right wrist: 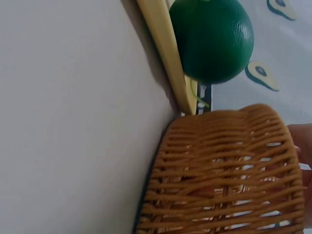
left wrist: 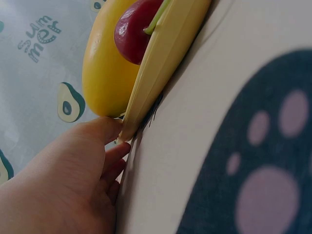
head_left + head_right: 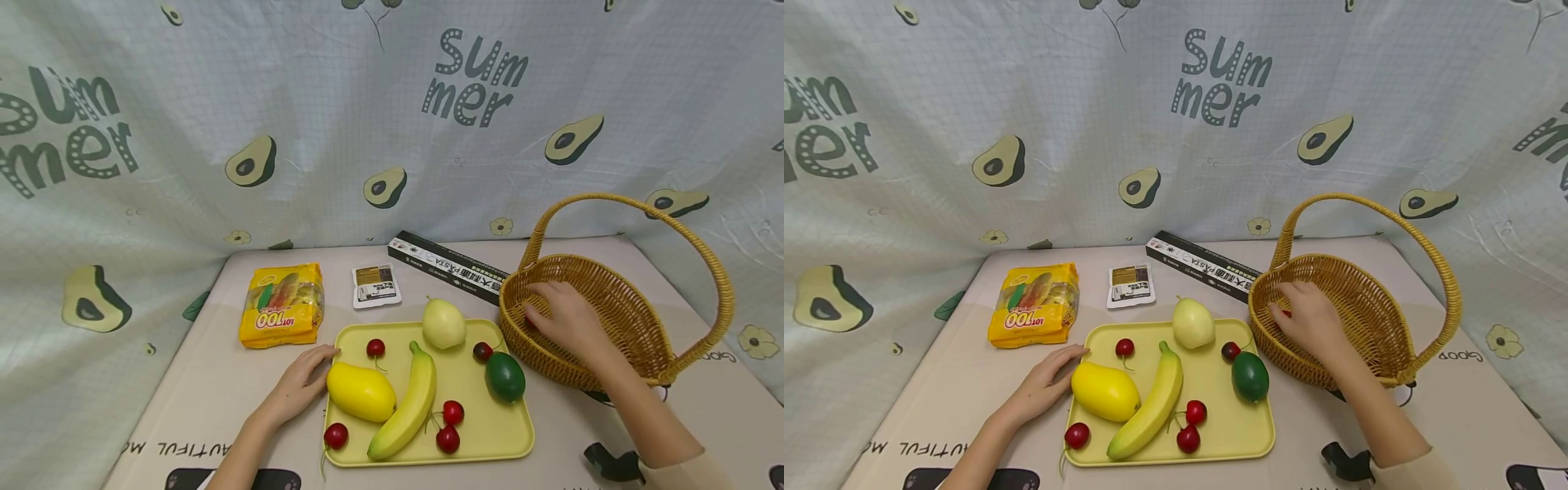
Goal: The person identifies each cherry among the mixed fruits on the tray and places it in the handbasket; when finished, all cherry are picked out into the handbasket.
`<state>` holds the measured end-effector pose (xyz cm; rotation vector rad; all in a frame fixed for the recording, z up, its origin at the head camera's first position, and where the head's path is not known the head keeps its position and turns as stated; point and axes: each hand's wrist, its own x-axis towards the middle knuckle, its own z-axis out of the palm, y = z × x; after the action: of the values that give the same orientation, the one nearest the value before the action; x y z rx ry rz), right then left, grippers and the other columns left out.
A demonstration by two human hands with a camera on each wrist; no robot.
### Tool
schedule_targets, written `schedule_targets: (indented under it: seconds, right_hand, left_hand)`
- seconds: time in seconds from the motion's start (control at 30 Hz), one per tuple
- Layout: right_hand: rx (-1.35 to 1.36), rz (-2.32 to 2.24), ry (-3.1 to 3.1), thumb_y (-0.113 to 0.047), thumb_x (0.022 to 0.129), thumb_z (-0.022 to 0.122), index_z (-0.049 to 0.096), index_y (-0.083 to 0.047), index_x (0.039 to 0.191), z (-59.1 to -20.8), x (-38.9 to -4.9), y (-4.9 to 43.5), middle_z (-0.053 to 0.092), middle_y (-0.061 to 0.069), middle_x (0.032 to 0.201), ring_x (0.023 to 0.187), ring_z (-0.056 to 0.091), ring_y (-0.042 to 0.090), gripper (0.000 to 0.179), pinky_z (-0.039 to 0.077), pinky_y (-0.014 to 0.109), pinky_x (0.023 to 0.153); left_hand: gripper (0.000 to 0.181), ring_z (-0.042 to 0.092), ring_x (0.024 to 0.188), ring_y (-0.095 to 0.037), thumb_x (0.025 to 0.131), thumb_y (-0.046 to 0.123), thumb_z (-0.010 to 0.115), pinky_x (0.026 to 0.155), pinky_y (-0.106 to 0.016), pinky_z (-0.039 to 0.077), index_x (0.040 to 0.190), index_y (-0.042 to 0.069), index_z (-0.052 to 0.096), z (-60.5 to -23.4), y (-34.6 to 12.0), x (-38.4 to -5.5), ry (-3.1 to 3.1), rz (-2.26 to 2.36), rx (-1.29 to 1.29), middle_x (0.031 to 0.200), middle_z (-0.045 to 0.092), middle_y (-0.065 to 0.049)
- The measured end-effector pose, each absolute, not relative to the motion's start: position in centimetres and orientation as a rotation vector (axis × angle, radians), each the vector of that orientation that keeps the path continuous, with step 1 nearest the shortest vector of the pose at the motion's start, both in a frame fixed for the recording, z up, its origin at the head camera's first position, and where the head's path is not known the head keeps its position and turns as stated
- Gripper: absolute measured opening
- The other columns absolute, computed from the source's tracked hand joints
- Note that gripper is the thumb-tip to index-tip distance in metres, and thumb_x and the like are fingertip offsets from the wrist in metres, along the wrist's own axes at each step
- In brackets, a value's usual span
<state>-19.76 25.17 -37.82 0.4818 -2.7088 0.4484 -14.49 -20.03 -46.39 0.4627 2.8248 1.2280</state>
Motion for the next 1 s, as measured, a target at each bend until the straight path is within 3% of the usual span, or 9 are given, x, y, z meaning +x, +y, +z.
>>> schedule_targets:
  seconds: [0.33, 0.7, 0.9, 1.0]
  right_hand:
    - [0.643, 0.464, -2.553, -0.021, 0.078, 0.071, 0.063, -0.003, 0.109, -37.7, -18.3, 22.6, 0.059, 0.015, 0.108, 0.098, 0.053, 0.031, 0.037, 0.05, 0.045, 0.07]
    - [0.892, 0.409, -2.415, -0.022, 0.074, 0.074, 0.062, -0.005, 0.113, -38.3, -16.4, 20.1, 0.059, 0.013, 0.111, 0.1, 0.055, 0.027, 0.044, 0.051, 0.041, 0.074]
    - [1.005, 0.424, -2.35, -0.039, 0.089, 0.055, 0.062, -0.005, 0.112, -39.0, -15.4, 19.1, 0.059, 0.012, 0.109, 0.098, 0.056, 0.025, 0.041, 0.051, 0.04, 0.075]
    - [1.06, 0.45, -2.316, -0.042, 0.092, 0.048, 0.062, -0.005, 0.11, -39.3, -14.9, 18.5, 0.059, 0.011, 0.108, 0.096, 0.057, 0.024, 0.044, 0.051, 0.039, 0.075]
  left_hand:
    - [0.035, 0.037, 0.128, -0.027, 0.091, 0.017, 0.057, 0.104, -0.049, 0.028, 0.126, 0.015, 0.054, -46.5, -20.1, -14.5, 2.829, 1.223, 0.474, 0.133, 0.048, -0.006]
    - [0.036, 0.036, 0.128, -0.026, 0.091, 0.018, 0.058, 0.104, -0.049, 0.027, 0.126, 0.016, 0.054, -46.5, -20.0, -14.5, 2.818, 1.226, 0.452, 0.134, 0.047, -0.005]
    - [0.036, 0.036, 0.129, -0.026, 0.091, 0.018, 0.058, 0.104, -0.049, 0.027, 0.126, 0.017, 0.054, -46.5, -20.0, -14.5, 2.814, 1.229, 0.445, 0.134, 0.047, -0.005]
    - [0.036, 0.036, 0.129, -0.026, 0.09, 0.018, 0.058, 0.104, -0.049, 0.027, 0.126, 0.017, 0.054, -46.5, -20.0, -14.5, 2.816, 1.225, 0.442, 0.134, 0.047, -0.005]
